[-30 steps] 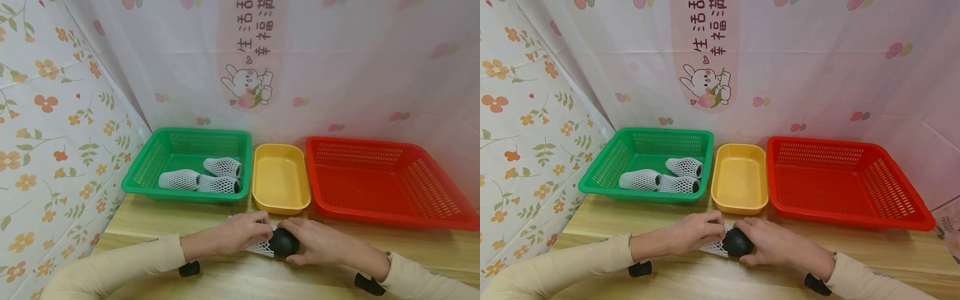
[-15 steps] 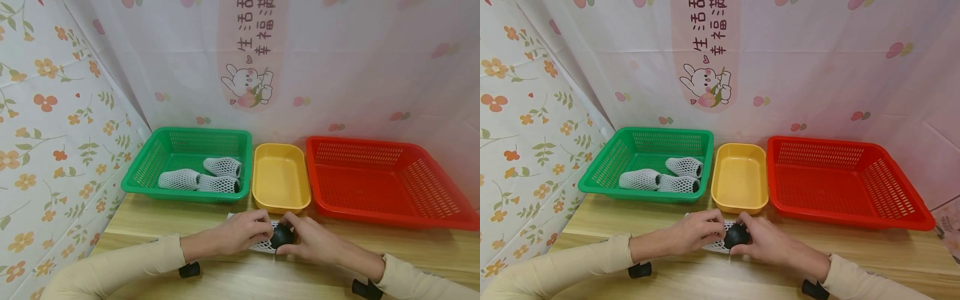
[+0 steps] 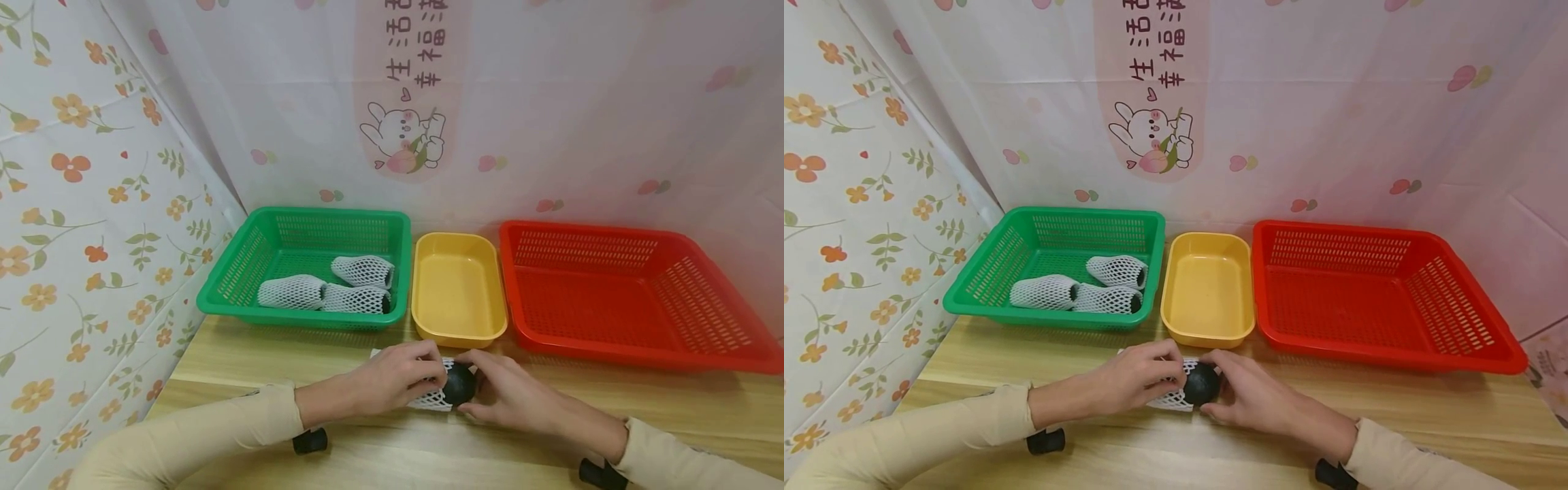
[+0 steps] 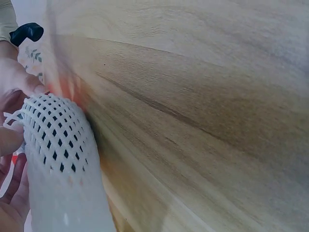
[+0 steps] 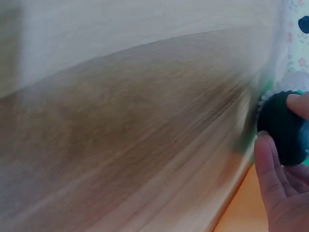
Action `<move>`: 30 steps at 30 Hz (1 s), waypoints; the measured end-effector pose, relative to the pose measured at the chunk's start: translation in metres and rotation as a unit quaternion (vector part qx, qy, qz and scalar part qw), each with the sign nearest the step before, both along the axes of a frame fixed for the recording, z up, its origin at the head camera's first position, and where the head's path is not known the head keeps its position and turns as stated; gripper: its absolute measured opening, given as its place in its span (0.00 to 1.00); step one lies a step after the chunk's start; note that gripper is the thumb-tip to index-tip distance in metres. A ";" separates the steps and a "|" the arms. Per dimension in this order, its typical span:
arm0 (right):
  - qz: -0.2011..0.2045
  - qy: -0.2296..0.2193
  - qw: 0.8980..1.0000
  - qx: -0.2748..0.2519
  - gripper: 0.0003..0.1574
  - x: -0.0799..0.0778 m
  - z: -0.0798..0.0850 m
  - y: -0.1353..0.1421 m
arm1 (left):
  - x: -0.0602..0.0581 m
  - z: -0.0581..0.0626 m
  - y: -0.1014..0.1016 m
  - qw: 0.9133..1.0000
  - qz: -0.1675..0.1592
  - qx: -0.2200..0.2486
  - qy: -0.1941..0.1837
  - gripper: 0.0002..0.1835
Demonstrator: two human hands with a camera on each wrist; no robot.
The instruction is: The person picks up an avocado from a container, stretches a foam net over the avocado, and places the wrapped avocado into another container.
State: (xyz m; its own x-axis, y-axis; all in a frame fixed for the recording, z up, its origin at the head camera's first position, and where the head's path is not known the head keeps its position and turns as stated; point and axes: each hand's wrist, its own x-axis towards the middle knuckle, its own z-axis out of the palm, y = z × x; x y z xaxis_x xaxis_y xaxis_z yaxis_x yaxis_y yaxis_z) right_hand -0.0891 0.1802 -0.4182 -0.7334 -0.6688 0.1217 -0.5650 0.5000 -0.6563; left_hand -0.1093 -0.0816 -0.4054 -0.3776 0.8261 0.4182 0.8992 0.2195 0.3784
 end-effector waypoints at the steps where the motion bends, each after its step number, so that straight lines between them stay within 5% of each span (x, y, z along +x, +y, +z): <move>1: -0.002 -0.007 1.000 -0.004 0.35 -0.001 0.000 0.000 | 0.000 0.000 0.000 1.000 -0.003 0.004 0.000 0.06; 13: -0.029 -0.066 0.997 -0.022 0.30 -0.001 0.001 -0.006 | 0.000 0.001 0.001 1.000 -0.004 0.016 0.008 0.07; 30: -0.024 0.091 0.996 0.012 0.31 0.005 0.002 -0.013 | 0.006 0.001 0.005 0.999 0.003 0.040 0.006 0.08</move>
State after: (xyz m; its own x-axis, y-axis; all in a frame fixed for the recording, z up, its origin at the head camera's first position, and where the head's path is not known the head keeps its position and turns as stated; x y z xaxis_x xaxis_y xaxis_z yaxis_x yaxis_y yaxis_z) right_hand -0.0845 0.1672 -0.4166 -0.7324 -0.6376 0.2388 -0.6477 0.5443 -0.5331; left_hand -0.1030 -0.0765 -0.4048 -0.3774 0.7877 0.4870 0.9024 0.1947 0.3844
